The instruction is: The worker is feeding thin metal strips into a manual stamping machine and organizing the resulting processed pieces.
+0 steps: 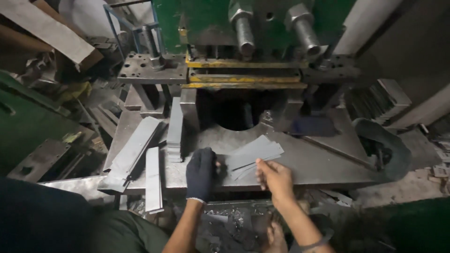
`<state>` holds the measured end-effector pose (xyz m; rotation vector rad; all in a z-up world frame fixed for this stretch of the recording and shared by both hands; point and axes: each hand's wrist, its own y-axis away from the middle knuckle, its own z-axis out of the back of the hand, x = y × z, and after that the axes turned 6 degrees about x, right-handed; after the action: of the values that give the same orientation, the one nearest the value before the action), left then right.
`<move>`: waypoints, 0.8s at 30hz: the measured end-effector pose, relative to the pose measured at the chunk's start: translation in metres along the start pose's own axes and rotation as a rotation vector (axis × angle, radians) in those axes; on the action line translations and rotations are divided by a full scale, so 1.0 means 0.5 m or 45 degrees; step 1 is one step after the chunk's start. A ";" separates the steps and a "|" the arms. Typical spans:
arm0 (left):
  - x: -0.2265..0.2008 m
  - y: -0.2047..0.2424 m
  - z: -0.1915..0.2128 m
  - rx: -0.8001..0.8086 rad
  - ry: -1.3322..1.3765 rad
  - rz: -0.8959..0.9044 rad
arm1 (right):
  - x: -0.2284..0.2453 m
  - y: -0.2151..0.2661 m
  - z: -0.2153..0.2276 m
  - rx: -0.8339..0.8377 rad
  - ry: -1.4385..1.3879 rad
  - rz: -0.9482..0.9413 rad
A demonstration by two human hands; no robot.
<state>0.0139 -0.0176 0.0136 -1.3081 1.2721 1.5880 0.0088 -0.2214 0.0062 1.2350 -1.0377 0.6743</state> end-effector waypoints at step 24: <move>-0.002 0.086 0.263 -0.167 -1.250 0.248 | -0.332 0.017 0.112 0.378 0.663 0.038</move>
<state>-0.0619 0.0973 0.0259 -0.3215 0.6747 2.0736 -0.0814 -0.2545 -0.1404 1.2034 -0.5344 1.1320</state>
